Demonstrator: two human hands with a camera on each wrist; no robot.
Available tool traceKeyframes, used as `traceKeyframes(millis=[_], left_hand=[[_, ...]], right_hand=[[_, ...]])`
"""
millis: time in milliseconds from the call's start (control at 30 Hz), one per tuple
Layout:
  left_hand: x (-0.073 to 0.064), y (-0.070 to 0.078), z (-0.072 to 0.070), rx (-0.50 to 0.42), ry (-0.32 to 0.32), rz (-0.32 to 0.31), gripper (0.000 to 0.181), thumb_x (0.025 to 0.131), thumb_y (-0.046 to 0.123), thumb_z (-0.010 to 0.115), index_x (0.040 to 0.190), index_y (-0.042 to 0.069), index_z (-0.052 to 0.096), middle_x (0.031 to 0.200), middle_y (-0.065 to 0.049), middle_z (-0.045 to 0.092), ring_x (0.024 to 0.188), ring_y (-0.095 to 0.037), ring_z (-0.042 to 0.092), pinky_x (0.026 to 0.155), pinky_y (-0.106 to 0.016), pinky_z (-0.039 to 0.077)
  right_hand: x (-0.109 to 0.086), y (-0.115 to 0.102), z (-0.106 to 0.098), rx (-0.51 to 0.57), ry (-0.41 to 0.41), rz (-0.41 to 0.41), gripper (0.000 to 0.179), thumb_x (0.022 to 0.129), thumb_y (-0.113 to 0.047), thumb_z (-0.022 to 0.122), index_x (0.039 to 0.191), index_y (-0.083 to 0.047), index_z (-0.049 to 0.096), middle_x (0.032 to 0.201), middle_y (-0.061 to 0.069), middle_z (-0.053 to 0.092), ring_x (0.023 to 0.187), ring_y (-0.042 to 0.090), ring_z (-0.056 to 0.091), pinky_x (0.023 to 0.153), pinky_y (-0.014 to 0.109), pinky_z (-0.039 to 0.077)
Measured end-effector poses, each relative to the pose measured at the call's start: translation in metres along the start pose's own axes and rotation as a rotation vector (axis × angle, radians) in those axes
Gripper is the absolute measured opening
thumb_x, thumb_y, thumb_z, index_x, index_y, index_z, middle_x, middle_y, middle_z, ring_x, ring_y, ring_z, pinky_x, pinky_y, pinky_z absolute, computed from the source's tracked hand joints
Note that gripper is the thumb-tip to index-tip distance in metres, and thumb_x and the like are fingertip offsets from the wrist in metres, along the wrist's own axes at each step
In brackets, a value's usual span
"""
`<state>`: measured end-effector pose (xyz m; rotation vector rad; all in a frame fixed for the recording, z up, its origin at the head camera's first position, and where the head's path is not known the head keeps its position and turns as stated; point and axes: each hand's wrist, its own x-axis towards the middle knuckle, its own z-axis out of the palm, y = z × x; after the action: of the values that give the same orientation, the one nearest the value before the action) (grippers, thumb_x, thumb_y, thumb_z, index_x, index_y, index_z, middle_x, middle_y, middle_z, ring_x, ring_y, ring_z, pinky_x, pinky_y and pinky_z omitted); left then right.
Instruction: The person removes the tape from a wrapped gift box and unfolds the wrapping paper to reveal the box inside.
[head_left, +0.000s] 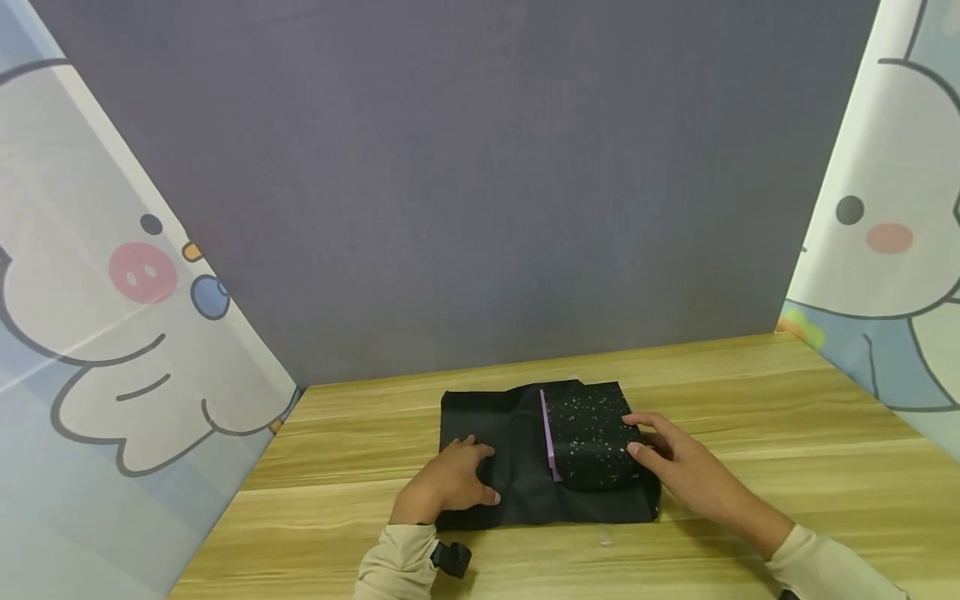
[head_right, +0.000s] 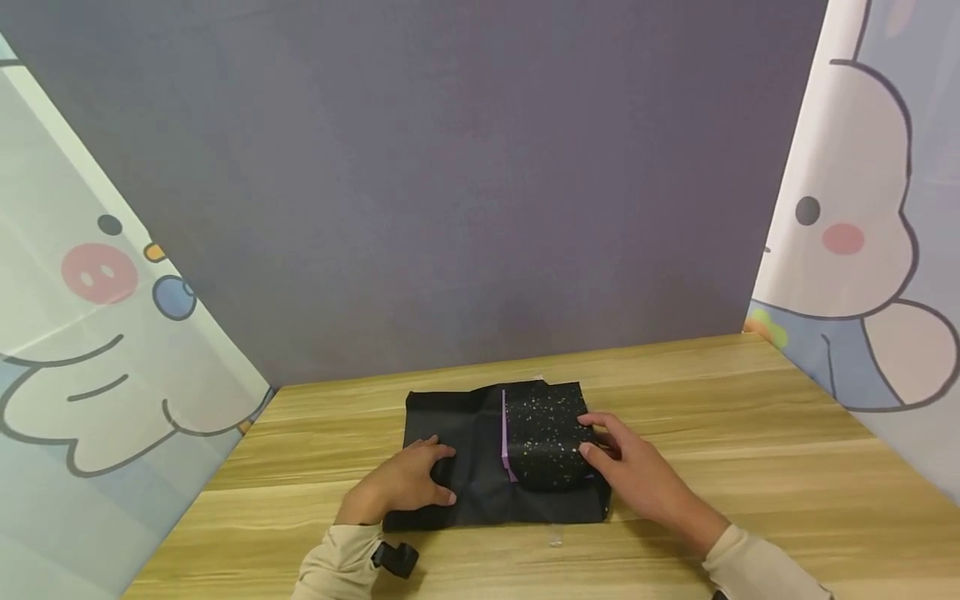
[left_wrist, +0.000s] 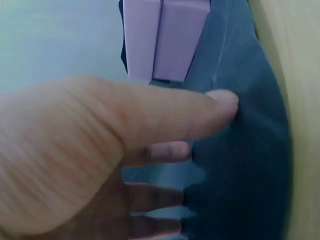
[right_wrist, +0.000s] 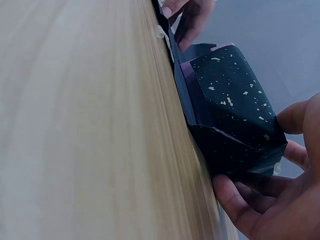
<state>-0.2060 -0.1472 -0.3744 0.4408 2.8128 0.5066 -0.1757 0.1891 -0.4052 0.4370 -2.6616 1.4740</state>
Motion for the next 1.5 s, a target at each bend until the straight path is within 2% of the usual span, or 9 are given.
traceKeyframes(millis=[167, 367, 467, 600, 800, 967, 1167, 1333, 1500], left_hand=[[0.000, 0.014, 0.004, 0.046, 0.008, 0.028, 0.071, 0.078, 0.026, 0.088, 0.141, 0.015, 0.058, 0.151, -0.016, 0.044, 0.141, -0.042, 0.036, 0.105, -0.059, 0.038], [-0.001, 0.029, 0.008, 0.116, 0.025, 0.017, 0.079, 0.077, 0.028, 0.089, 0.147, 0.021, 0.052, 0.148, -0.010, 0.050, 0.137, -0.041, 0.042, 0.103, -0.059, 0.040], [-0.002, 0.034, 0.010, 0.073, 0.039, 0.021, 0.090, 0.078, 0.032, 0.088, 0.155, 0.023, 0.041, 0.148, -0.011, 0.050, 0.135, -0.039, 0.045, 0.101, -0.058, 0.042], [-0.001, 0.037, 0.014, -0.030, 0.035, 0.052, 0.103, 0.080, 0.042, 0.085, 0.161, 0.024, 0.024, 0.148, -0.014, 0.050, 0.133, -0.038, 0.048, 0.101, -0.057, 0.042], [-0.002, 0.040, 0.018, -0.212, 0.001, 0.113, 0.103, 0.086, 0.056, 0.074, 0.162, 0.037, 0.007, 0.153, -0.014, 0.043, 0.134, -0.038, 0.048, 0.099, -0.058, 0.044], [-0.001, 0.040, 0.020, -0.194, 0.040, 0.142, 0.090, 0.089, 0.060, 0.068, 0.160, 0.044, 0.015, 0.151, -0.011, 0.047, 0.133, -0.038, 0.048, 0.099, -0.059, 0.043], [0.004, 0.041, 0.025, -0.191, 0.135, 0.181, 0.084, 0.089, 0.051, 0.073, 0.159, 0.035, 0.028, 0.140, -0.006, 0.058, 0.127, -0.033, 0.054, 0.097, -0.055, 0.046], [0.004, 0.042, 0.028, -0.199, 0.115, 0.205, 0.092, 0.089, 0.041, 0.078, 0.161, 0.035, 0.021, 0.121, -0.002, 0.067, 0.115, -0.028, 0.061, 0.089, -0.049, 0.051], [0.005, 0.042, 0.031, -0.150, 0.105, 0.210, 0.092, 0.090, 0.038, 0.076, 0.160, 0.044, 0.015, 0.121, 0.001, 0.065, 0.119, -0.028, 0.059, 0.089, -0.049, 0.050]], right_hand=[[0.000, 0.000, 0.001, 0.002, 0.004, -0.006, 0.044, 0.104, -0.034, 0.057, 0.142, -0.013, 0.050, 0.143, 0.026, 0.050, 0.126, 0.043, 0.054, 0.091, 0.048, 0.053], [-0.001, -0.001, 0.004, -0.003, 0.004, -0.007, 0.044, 0.104, -0.034, 0.058, 0.141, -0.012, 0.050, 0.143, 0.026, 0.050, 0.126, 0.044, 0.054, 0.092, 0.050, 0.052], [-0.002, -0.003, 0.004, -0.008, 0.010, -0.007, 0.043, 0.103, -0.033, 0.059, 0.140, -0.012, 0.051, 0.143, 0.025, 0.050, 0.125, 0.044, 0.054, 0.091, 0.051, 0.052], [-0.001, -0.004, 0.005, 0.000, 0.008, -0.010, 0.043, 0.103, -0.032, 0.060, 0.139, -0.012, 0.051, 0.143, 0.025, 0.050, 0.124, 0.044, 0.055, 0.090, 0.050, 0.053], [-0.001, -0.004, 0.005, -0.007, 0.012, -0.017, 0.041, 0.102, -0.033, 0.061, 0.137, -0.013, 0.052, 0.142, 0.024, 0.051, 0.120, 0.042, 0.058, 0.088, 0.048, 0.054], [-0.001, -0.005, 0.004, -0.008, 0.004, 0.002, 0.043, 0.100, -0.033, 0.064, 0.136, -0.013, 0.053, 0.138, 0.024, 0.054, 0.115, 0.038, 0.062, 0.084, 0.043, 0.056], [-0.001, -0.008, 0.004, -0.005, -0.019, 0.039, 0.056, 0.094, -0.041, 0.071, 0.138, -0.013, 0.051, 0.135, 0.025, 0.056, 0.110, 0.035, 0.064, 0.084, 0.046, 0.056], [-0.001, -0.007, 0.003, -0.013, -0.022, 0.039, 0.057, 0.094, -0.040, 0.072, 0.138, -0.012, 0.050, 0.134, 0.027, 0.055, 0.110, 0.037, 0.064, 0.083, 0.048, 0.055], [0.000, -0.004, -0.002, -0.013, -0.044, 0.050, 0.056, 0.095, -0.038, 0.071, 0.138, -0.011, 0.048, 0.135, 0.028, 0.054, 0.111, 0.039, 0.062, 0.084, 0.049, 0.055]])
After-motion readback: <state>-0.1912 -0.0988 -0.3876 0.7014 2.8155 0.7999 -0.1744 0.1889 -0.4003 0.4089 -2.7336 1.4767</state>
